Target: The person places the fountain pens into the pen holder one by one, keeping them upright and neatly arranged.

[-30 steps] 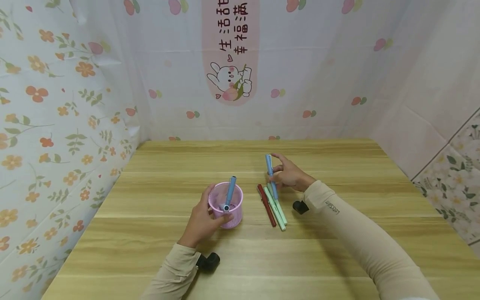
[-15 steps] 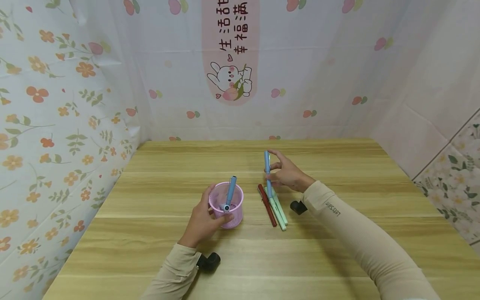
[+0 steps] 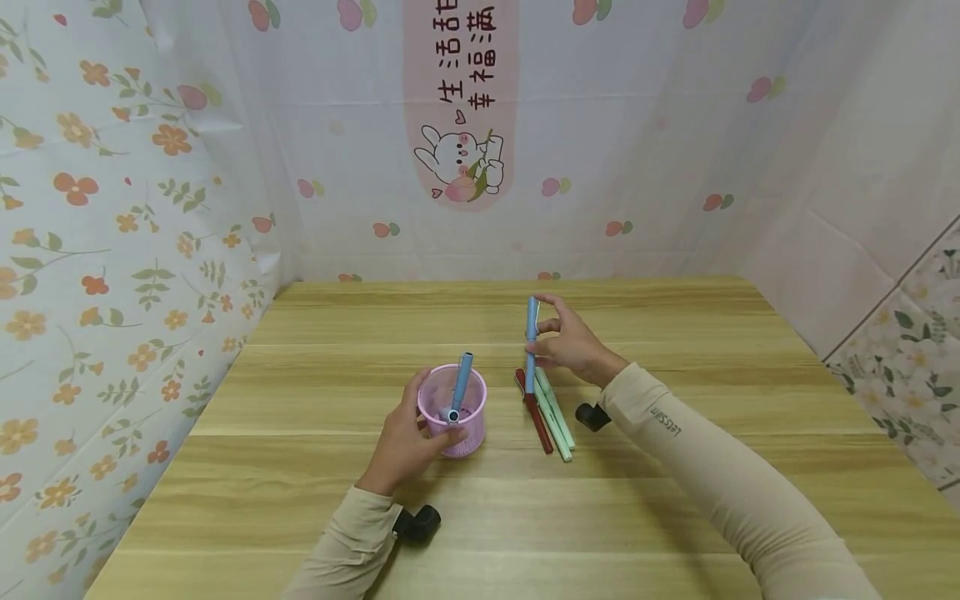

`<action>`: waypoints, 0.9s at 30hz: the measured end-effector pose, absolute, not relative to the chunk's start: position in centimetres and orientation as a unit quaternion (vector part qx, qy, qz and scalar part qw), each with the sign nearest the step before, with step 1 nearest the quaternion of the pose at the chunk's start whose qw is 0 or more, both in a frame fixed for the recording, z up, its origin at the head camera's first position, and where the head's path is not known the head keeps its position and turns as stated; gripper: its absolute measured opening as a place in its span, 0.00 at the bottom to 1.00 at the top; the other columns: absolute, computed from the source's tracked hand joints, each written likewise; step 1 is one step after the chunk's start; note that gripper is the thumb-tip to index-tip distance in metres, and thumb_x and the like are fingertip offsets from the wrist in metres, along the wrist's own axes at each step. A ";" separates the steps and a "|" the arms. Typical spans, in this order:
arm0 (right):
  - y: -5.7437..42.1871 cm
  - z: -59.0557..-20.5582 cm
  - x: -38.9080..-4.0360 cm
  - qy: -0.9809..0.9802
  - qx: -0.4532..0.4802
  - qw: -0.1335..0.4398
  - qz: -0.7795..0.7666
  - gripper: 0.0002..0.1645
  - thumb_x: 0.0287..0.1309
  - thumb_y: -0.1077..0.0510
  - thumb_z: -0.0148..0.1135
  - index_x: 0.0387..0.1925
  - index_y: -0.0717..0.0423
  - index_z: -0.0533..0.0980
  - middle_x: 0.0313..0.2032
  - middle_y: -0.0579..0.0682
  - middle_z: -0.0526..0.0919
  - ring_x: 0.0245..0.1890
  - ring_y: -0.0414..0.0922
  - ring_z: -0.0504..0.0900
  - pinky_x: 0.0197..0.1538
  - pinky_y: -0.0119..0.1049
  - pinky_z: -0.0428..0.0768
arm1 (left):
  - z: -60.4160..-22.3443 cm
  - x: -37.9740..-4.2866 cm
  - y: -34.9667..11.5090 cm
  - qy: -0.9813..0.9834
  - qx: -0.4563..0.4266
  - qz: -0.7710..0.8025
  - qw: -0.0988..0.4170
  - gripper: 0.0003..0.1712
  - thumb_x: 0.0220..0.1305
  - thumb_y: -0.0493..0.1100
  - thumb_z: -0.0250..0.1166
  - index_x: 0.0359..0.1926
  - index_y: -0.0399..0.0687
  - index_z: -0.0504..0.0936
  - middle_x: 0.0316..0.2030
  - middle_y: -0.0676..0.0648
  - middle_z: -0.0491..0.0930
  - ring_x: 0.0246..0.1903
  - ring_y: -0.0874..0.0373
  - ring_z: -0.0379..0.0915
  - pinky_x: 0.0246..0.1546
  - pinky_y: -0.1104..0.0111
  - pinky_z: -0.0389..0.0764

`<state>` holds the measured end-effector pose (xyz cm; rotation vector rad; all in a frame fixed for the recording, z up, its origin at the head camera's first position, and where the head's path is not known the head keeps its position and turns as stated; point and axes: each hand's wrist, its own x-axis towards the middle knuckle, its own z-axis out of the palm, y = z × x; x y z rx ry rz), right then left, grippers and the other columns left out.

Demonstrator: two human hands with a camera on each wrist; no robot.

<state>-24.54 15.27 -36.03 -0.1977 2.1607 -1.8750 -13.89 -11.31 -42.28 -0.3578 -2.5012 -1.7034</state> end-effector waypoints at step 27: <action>12.0 -34.5 -22.1 0.710 -0.064 0.074 -0.697 0.46 0.60 0.74 0.59 0.72 0.47 0.49 0.44 0.58 0.67 0.36 0.49 0.82 0.44 0.52 0.83 | -42.1 -13.9 -11.2 -0.823 -0.119 -0.553 0.045 0.57 0.46 0.37 0.78 0.72 0.41 0.54 0.58 0.30 0.70 0.55 0.35 0.72 0.50 0.52 0.79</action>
